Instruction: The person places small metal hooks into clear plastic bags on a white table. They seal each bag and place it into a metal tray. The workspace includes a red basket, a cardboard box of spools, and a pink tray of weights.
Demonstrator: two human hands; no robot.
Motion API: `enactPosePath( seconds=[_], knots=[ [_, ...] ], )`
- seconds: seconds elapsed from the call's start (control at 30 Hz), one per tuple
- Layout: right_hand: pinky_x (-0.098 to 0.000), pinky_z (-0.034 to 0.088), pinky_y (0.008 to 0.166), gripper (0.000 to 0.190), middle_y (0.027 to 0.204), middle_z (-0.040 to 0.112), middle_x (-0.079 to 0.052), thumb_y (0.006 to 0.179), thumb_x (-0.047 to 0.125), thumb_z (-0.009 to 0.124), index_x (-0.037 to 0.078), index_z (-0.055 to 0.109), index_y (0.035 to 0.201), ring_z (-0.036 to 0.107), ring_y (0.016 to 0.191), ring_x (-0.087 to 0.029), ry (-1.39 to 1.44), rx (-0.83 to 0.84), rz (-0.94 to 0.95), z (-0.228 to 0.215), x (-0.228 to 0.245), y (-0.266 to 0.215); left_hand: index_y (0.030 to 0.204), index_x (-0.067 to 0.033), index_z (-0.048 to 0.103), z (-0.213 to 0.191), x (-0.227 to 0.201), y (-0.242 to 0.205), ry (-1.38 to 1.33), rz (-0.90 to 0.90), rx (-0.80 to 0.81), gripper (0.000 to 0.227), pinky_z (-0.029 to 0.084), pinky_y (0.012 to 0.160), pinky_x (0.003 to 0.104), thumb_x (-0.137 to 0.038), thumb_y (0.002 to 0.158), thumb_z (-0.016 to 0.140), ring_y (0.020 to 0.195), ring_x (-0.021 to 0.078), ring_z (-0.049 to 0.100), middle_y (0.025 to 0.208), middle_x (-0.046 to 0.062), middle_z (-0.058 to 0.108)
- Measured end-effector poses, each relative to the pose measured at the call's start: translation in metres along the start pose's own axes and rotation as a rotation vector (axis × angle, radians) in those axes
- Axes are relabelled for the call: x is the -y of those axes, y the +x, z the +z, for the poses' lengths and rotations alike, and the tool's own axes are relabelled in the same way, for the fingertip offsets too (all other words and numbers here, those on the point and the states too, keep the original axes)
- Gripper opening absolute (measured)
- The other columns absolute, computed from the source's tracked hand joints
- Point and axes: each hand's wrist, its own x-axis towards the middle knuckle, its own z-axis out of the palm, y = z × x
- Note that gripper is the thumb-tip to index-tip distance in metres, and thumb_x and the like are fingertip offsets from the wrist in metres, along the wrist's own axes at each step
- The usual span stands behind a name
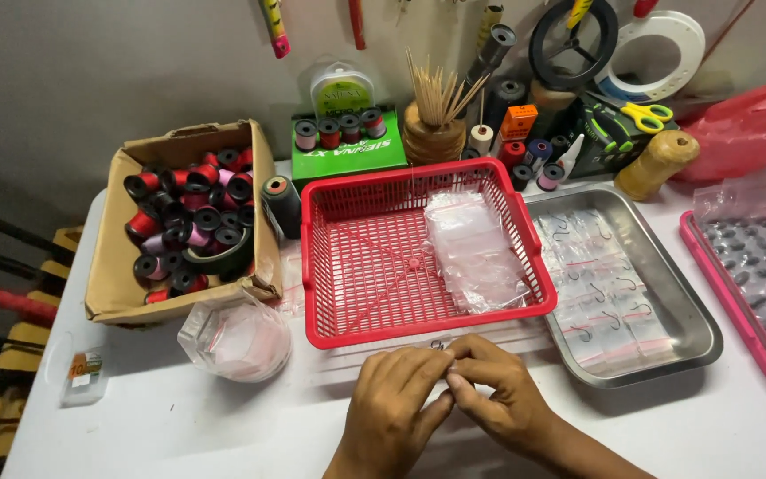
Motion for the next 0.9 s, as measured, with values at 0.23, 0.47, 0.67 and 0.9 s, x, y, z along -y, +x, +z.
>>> enactPosePath(
  seconds=[0.23, 0.47, 0.67, 0.9],
  knots=[
    [-0.0285, 0.045, 0.068, 0.033, 0.083, 0.059, -0.007, 0.087, 0.020, 0.043, 0.005, 0.061, 0.064, 0.058, 0.076, -0.017, 0.079, -0.007, 0.048, -0.005, -0.007, 0.002, 0.109, -0.0044, 0.055, 0.007, 0.009, -0.003, -0.017, 0.034, -0.012, 0.030, 0.043, 0.071, 0.034, -0.020, 0.084, 0.063, 0.085, 0.0229, 0.060, 0.100, 0.009, 0.061],
    [-0.0284, 0.046, 0.070, 0.020, 0.082, 0.059, -0.006, 0.085, 0.019, 0.054, 0.004, 0.066, 0.078, 0.058, 0.078, -0.016, 0.122, 0.097, 0.045, -0.004, 0.001, 0.003, 0.115, -0.0051, 0.052, 0.014, 0.015, -0.015, -0.097, -0.016, -0.011, 0.042, 0.044, 0.075, 0.036, -0.017, 0.078, 0.067, 0.091, 0.0250, 0.059, 0.108, 0.011, 0.059],
    [-0.0279, 0.047, 0.071, 0.024, 0.084, 0.062, -0.006, 0.086, 0.020, 0.052, 0.010, 0.068, 0.100, 0.059, 0.078, -0.016, 0.150, 0.003, 0.134, -0.013, -0.005, -0.004, 0.123, -0.0041, 0.044, 0.000, 0.004, -0.008, -0.458, -0.332, -0.023, 0.054, 0.049, 0.069, 0.026, -0.023, 0.078, 0.067, 0.087, 0.0186, 0.059, 0.109, 0.012, 0.057],
    [-0.0222, 0.045, 0.055, 0.027, 0.068, 0.058, -0.003, 0.086, 0.018, 0.050, 0.006, 0.067, 0.103, 0.054, 0.060, -0.011, 0.149, 0.019, 0.145, -0.016, -0.007, 0.001, 0.096, -0.0088, 0.065, -0.002, 0.006, -0.003, -0.545, -0.551, -0.117, 0.021, 0.048, 0.062, 0.022, -0.022, 0.080, 0.061, 0.069, 0.0088, 0.060, 0.084, 0.001, 0.069]
  ],
)
